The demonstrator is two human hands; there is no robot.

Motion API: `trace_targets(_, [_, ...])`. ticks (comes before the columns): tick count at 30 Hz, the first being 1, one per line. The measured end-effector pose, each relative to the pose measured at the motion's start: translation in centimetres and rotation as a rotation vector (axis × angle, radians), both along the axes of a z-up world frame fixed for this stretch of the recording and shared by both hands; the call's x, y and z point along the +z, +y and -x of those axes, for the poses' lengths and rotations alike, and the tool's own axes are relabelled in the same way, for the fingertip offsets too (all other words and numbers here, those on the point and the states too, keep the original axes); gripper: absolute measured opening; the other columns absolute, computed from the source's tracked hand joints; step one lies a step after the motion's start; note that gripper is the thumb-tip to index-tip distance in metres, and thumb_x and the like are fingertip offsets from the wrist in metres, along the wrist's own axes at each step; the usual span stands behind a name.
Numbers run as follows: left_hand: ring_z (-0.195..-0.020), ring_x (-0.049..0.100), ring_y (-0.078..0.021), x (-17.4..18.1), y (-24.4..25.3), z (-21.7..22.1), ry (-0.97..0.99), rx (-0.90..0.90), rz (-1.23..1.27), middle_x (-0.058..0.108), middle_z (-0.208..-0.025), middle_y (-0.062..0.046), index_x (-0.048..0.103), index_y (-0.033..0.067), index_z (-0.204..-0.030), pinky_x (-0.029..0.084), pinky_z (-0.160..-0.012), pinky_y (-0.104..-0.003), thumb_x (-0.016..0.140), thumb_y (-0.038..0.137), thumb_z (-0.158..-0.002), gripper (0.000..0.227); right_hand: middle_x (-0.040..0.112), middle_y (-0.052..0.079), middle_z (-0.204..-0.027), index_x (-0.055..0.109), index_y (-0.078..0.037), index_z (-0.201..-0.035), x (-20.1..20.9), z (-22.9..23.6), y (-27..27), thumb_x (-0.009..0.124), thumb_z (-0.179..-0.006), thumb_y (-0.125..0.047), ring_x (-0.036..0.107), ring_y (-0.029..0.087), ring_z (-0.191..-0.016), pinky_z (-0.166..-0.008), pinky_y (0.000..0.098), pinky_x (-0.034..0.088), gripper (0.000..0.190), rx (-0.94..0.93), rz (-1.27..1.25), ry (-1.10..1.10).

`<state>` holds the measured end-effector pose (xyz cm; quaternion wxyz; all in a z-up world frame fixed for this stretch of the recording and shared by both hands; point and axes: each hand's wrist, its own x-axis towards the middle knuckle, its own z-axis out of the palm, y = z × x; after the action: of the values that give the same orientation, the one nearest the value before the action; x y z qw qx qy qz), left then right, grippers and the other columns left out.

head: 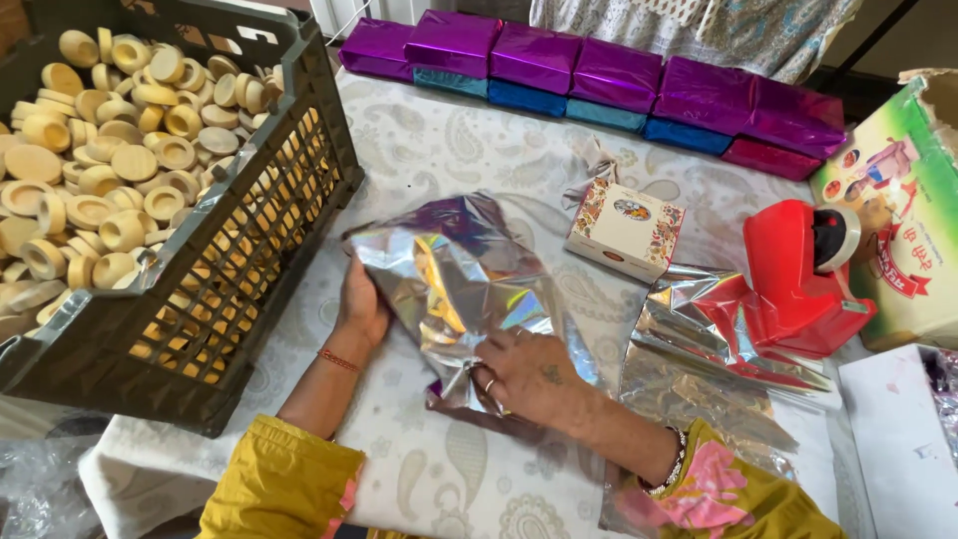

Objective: Wrapping small boxes with metallic and purple gift wrap and using adhesive tape.

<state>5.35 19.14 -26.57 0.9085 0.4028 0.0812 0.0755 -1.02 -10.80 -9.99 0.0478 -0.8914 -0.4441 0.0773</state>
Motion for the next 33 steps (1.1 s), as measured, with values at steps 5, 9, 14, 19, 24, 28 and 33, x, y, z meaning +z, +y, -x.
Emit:
trace_targets(5, [-0.113, 0.062, -0.0235, 8.1, -2.8, 2.4, 0.069, 0.003, -0.070, 0.062, -0.139, -0.013, 0.034, 0.0135, -0.157, 0.051, -0.088, -0.036, 0.036, 0.070, -0.095, 0.083, 0.071, 0.014, -0.119, 0.068, -0.008, -0.120, 0.5, -1.7, -0.4, 0.076, -0.084, -0.047, 0.069, 0.033, -0.106, -0.084, 0.0426, 0.057, 0.054, -0.060, -0.521, 0.131])
trace_targets(9, [-0.131, 0.051, -0.0269, 5.5, -3.6, 1.5, -0.085, 0.100, -0.752, 0.051, -0.146, -0.014, 0.027, 0.0093, -0.156, 0.047, -0.105, -0.038, 0.082, 0.012, -0.078, 0.096, 0.074, 0.003, -0.123, 0.069, -0.017, -0.125, -1.1, -5.0, -1.8, 0.063, -0.096, -0.040, 0.075, 0.023, -0.099, -0.089, 0.0356, 0.060, 0.037, -0.284, -0.715, 0.229])
trace_targets(14, [-0.124, 0.061, -0.0284, 12.7, -6.0, 4.4, 0.079, 0.090, -1.070, 0.054, -0.146, -0.012, 0.028, 0.0171, -0.157, 0.051, -0.101, -0.036, 0.076, 0.003, -0.074, 0.098, 0.067, 0.005, -0.134, 0.071, -0.019, -0.120, -3.7, -7.5, -2.3, 0.071, -0.091, -0.041, 0.058, 0.030, -0.131, -0.108, 0.0429, 0.048, 0.037, -0.042, -0.556, -0.174])
trace_targets(19, [-0.129, 0.058, -0.0287, 13.2, -6.4, 5.1, 0.178, 0.151, -1.320, 0.056, -0.145, -0.010, 0.035, 0.0234, -0.155, 0.047, -0.106, -0.036, 0.079, 0.011, -0.077, 0.091, 0.050, 0.007, -0.147, 0.064, -0.023, -0.132, -4.5, -8.6, -2.5, 0.071, -0.081, -0.058, 0.037, 0.036, -0.140, -0.113, 0.0556, 0.029, 0.062, 0.036, -0.216, -0.091])
trace_targets(24, [-0.133, 0.051, -0.0380, 9.7, -5.3, 4.7, -0.105, 0.477, -1.660, 0.052, -0.145, -0.018, 0.059, 0.0137, -0.131, 0.046, -0.103, -0.045, 0.076, 0.010, -0.083, 0.051, 0.052, 0.006, -0.148, 0.063, -0.023, -0.135, -5.4, -8.3, -2.8, 0.068, -0.084, -0.058, 0.043, 0.036, -0.140, -0.115, 0.0582, 0.031, 0.062, -0.063, -0.297, -0.186])
trace_targets(28, [-0.134, 0.052, -0.0377, 10.2, -3.7, 4.6, -0.091, 0.585, -1.630, 0.055, -0.142, -0.016, 0.062, 0.0139, -0.133, 0.047, -0.109, -0.047, 0.072, 0.008, -0.089, 0.045, 0.053, 0.007, -0.147, 0.063, -0.021, -0.133, -5.5, -8.0, -2.6, 0.069, -0.084, -0.058, 0.044, 0.036, -0.139, -0.112, 0.0626, 0.029, 0.061, -0.072, -0.291, -0.209])
trace_targets(33, [-0.140, 0.044, -0.0430, 9.8, -0.4, 2.9, 0.044, 0.698, -1.867, 0.054, -0.144, -0.020, 0.063, 0.0119, -0.132, 0.040, -0.111, -0.053, 0.071, 0.007, -0.085, 0.048, 0.054, 0.007, -0.147, 0.063, -0.021, -0.134, -5.5, -8.2, -2.7, 0.068, -0.086, -0.058, 0.045, 0.035, -0.138, -0.112, 0.0629, 0.030, 0.061, -0.073, -0.291, -0.209])
